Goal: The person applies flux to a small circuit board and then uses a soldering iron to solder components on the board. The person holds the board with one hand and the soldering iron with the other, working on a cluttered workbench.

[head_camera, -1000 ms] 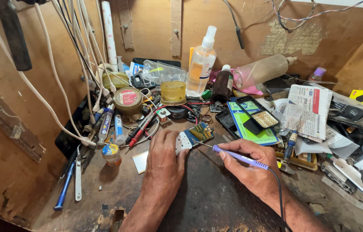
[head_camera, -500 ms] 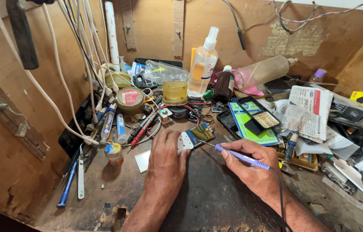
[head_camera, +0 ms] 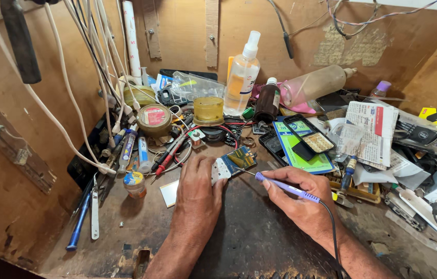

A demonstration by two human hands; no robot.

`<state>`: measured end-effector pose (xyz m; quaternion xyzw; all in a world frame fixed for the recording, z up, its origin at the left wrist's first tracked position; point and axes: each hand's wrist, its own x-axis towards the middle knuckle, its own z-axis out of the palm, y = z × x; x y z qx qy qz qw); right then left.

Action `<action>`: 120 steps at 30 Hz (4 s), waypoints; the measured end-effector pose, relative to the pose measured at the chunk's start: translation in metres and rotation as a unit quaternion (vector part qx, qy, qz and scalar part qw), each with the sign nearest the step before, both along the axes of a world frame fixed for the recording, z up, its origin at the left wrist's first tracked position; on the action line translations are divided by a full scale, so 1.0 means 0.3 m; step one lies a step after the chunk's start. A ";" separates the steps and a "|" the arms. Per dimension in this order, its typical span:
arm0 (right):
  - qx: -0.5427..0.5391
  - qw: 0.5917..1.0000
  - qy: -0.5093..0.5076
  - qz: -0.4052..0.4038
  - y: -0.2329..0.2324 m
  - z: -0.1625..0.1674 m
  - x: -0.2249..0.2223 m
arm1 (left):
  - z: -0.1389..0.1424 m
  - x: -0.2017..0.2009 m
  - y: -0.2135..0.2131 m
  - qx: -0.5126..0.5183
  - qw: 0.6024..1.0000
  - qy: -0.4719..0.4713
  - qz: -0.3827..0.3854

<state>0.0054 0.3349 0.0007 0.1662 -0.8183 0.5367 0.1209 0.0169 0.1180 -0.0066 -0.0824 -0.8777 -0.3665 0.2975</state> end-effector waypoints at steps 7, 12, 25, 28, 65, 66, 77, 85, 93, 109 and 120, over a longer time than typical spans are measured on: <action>0.020 1.000 0.008 -0.002 -0.004 0.010 0.007 | 0.009 0.005 -0.002 0.000 1.000 -0.019 0.001; 0.015 1.000 0.022 -0.001 -0.005 0.010 0.007 | 0.006 0.004 -0.005 -0.004 1.000 0.013 0.003; 0.016 1.000 0.000 -0.004 -0.009 0.013 0.011 | 0.006 0.008 -0.006 -0.003 1.000 -0.008 0.001; 0.009 1.000 0.025 0.000 -0.008 0.014 0.010 | 0.008 0.007 -0.005 -0.005 1.000 -0.003 0.003; 0.019 0.999 0.030 -0.008 -0.017 0.016 0.018 | 0.013 0.010 -0.007 -0.005 1.000 -0.020 0.005; 0.020 0.999 0.033 -0.008 -0.017 0.017 0.019 | 0.013 0.010 -0.007 -0.006 1.000 -0.018 0.005; 0.031 0.999 0.032 -0.011 -0.017 0.019 0.023 | 0.010 0.013 -0.007 -0.005 1.000 -0.013 0.003; 0.042 0.999 0.022 -0.022 -0.018 0.026 0.027 | 0.009 0.011 -0.006 -0.005 1.000 -0.011 0.004; 0.023 0.999 0.029 -0.007 -0.016 0.023 0.024 | 0.010 0.012 -0.006 0.002 1.000 -0.021 0.000; 0.025 0.999 0.037 -0.014 -0.022 0.025 0.025 | 0.008 0.008 -0.008 -0.003 1.000 -0.009 0.004; 0.041 0.998 0.050 -0.009 -0.024 0.027 0.026 | 0.016 0.016 -0.009 0.003 1.000 -0.003 0.002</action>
